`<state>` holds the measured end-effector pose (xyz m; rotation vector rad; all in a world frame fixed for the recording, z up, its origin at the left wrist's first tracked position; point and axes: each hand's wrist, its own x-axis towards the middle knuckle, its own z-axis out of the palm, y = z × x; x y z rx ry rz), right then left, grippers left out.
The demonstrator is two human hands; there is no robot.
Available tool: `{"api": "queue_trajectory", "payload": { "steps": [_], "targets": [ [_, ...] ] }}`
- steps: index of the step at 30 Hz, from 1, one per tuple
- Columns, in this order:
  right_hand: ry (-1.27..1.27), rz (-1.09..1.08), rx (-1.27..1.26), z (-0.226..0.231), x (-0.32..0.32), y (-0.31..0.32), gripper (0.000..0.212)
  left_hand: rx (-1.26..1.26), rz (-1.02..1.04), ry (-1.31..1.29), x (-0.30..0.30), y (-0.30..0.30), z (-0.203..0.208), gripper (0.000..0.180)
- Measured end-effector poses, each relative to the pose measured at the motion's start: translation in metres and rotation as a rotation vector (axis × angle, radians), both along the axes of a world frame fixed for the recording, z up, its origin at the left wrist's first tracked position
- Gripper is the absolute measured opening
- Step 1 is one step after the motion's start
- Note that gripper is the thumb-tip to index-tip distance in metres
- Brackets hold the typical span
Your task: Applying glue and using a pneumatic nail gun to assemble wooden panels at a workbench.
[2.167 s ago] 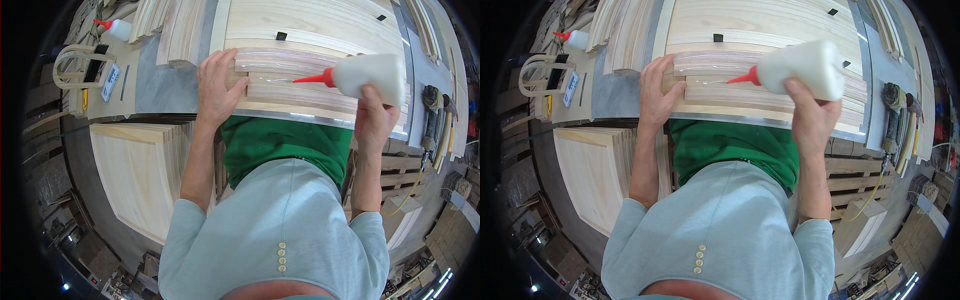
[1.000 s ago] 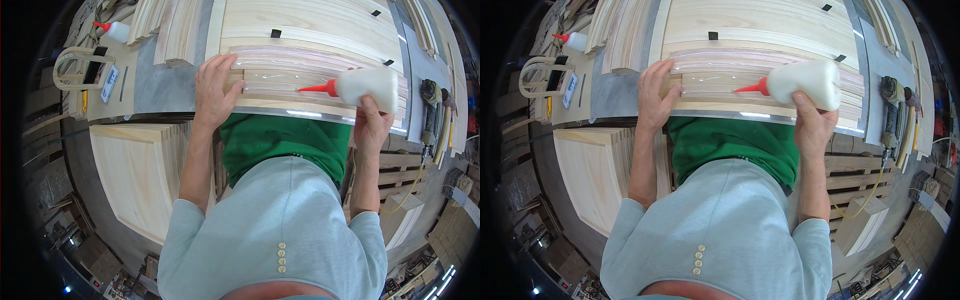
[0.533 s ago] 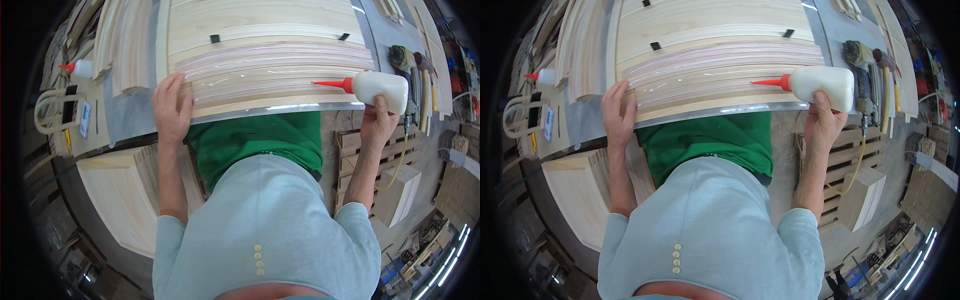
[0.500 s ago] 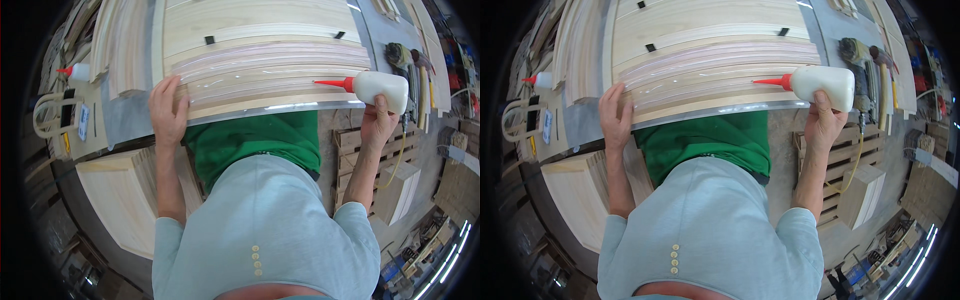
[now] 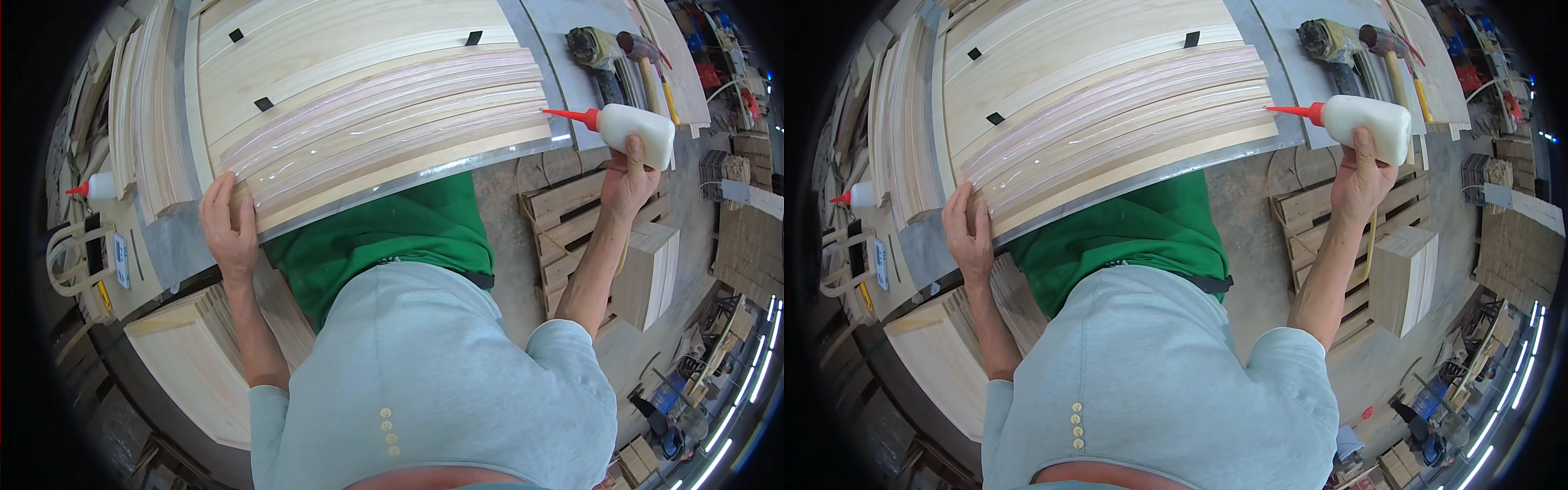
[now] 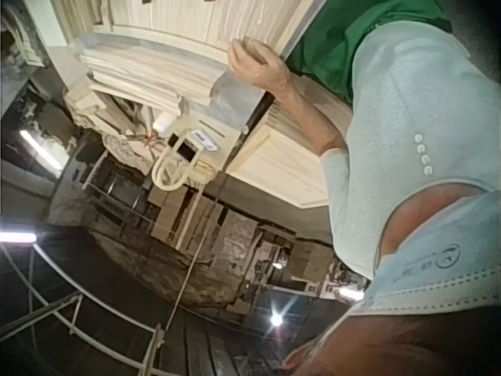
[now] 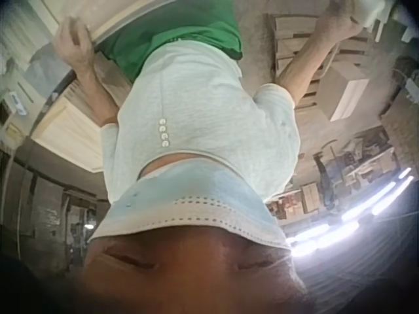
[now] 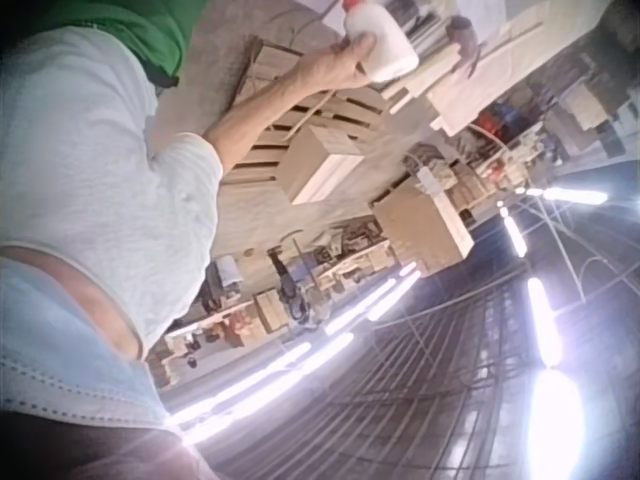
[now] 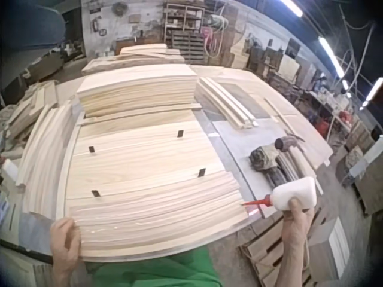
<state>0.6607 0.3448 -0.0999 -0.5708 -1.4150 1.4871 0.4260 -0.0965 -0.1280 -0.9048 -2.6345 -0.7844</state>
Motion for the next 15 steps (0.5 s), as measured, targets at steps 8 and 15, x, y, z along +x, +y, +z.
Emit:
{"api": "queue_trajectory", "payload": {
  "steps": [8, 15],
  "targets": [
    [0.228, -0.069, -0.296, 0.033, -0.002, 0.027, 0.054, 0.149, 0.072, -0.010, 0.003, -0.013, -0.014, 0.033],
    [0.133, 0.296, -0.274, 0.093, -0.039, 0.104, 0.058, 0.284, 0.202, -0.082, 0.018, -0.015, -0.008, 0.028]
  ]
}}
